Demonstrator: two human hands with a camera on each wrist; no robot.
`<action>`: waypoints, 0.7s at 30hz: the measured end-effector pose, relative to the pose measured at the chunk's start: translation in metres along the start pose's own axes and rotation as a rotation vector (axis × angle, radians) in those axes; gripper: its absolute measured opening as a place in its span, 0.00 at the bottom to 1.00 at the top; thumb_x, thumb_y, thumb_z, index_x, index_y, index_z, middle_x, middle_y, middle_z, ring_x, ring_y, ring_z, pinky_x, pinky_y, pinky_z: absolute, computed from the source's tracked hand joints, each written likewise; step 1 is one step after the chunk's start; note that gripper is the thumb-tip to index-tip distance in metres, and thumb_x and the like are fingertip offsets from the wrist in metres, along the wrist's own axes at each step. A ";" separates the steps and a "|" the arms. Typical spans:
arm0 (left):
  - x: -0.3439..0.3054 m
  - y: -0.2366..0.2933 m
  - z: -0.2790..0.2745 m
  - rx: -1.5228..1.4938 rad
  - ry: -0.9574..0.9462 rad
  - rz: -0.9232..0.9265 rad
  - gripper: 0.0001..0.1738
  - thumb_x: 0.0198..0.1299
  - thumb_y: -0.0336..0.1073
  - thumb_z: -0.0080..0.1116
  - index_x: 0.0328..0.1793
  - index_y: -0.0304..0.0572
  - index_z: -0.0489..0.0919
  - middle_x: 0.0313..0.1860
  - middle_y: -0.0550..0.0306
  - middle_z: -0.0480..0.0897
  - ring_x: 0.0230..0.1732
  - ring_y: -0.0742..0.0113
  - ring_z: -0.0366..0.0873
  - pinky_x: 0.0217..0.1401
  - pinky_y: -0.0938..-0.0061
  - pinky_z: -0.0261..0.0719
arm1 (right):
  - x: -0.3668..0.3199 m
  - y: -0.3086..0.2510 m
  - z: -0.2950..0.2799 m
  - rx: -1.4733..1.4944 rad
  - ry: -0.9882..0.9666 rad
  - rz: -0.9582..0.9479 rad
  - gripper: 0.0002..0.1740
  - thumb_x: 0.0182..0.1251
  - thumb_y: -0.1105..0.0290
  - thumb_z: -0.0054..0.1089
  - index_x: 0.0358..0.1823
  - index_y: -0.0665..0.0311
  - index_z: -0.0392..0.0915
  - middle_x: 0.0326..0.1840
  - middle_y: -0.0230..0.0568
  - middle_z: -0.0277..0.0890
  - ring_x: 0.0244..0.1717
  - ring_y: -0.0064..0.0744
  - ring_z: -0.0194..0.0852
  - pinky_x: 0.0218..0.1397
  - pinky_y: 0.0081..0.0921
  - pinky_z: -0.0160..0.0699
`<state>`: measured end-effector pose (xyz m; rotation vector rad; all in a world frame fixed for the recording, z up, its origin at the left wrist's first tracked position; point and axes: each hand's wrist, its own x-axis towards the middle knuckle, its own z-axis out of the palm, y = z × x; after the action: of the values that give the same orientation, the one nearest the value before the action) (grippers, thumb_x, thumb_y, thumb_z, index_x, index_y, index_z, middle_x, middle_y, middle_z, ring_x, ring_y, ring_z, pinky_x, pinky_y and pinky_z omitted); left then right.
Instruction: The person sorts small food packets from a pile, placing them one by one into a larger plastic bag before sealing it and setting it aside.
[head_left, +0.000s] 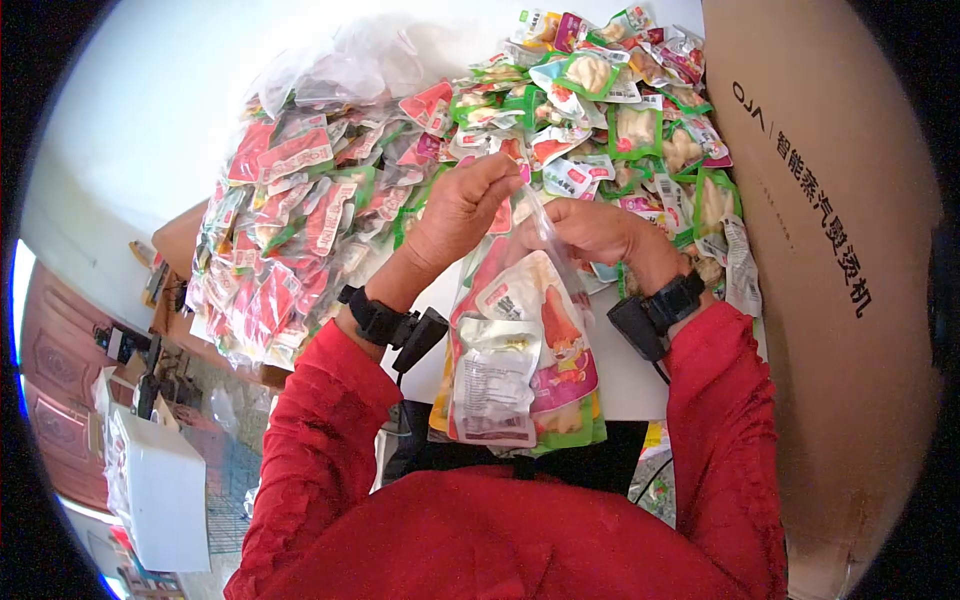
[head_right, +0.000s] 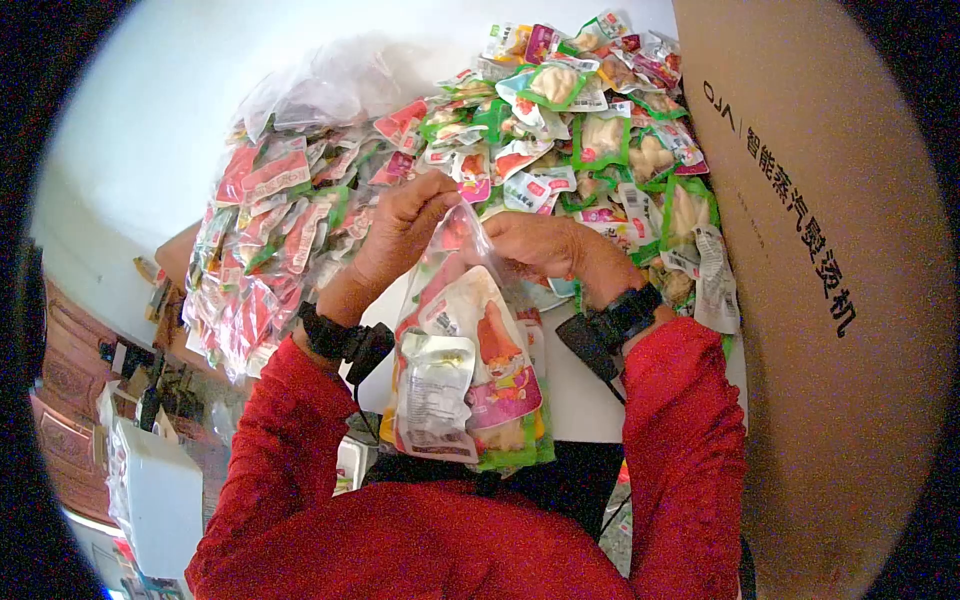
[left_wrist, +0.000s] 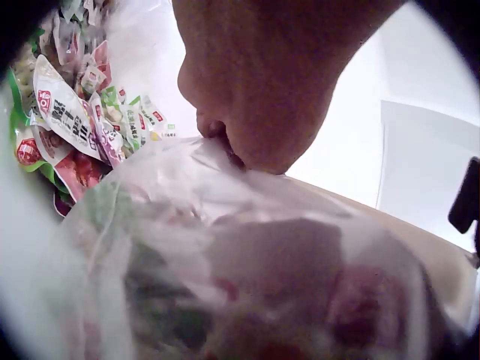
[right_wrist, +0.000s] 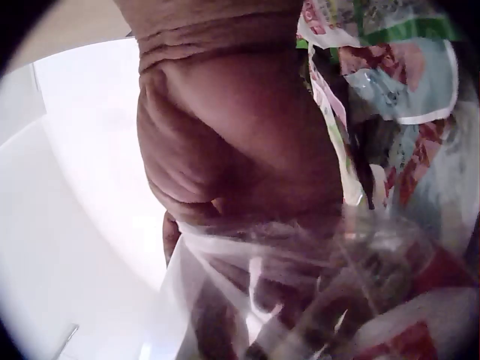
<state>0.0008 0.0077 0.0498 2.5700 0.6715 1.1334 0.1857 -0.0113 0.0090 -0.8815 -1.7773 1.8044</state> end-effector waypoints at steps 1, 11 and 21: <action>0.000 -0.001 0.001 -0.004 0.000 0.000 0.04 0.55 0.31 0.52 0.35 0.39 0.71 0.25 0.49 0.72 0.24 0.52 0.69 0.27 0.70 0.69 | 0.001 0.003 -0.001 0.033 -0.032 -0.014 0.13 0.58 0.65 0.52 0.36 0.67 0.79 0.24 0.29 0.74 0.25 0.19 0.70 0.29 0.19 0.68; -0.016 -0.017 0.013 -0.601 -0.069 -0.317 0.06 0.62 0.33 0.48 0.34 0.40 0.71 0.23 0.70 0.67 0.25 0.83 0.62 0.28 0.85 0.63 | -0.065 -0.055 -0.040 -1.250 0.889 -0.074 0.09 0.55 0.67 0.52 0.33 0.64 0.76 0.28 0.42 0.76 0.29 0.31 0.74 0.33 0.30 0.71; -0.023 -0.032 0.047 -0.998 -0.267 -0.509 0.11 0.64 0.41 0.44 0.34 0.44 0.71 0.20 0.72 0.65 0.18 0.85 0.57 0.19 0.88 0.56 | -0.068 -0.043 -0.041 -1.478 0.352 0.458 0.12 0.46 0.62 0.60 0.28 0.62 0.76 0.27 0.42 0.75 0.31 0.39 0.74 0.32 0.34 0.69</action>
<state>0.0119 0.0212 -0.0088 1.5348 0.4694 0.6676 0.2569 -0.0284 0.0613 -2.0349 -2.6122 0.0915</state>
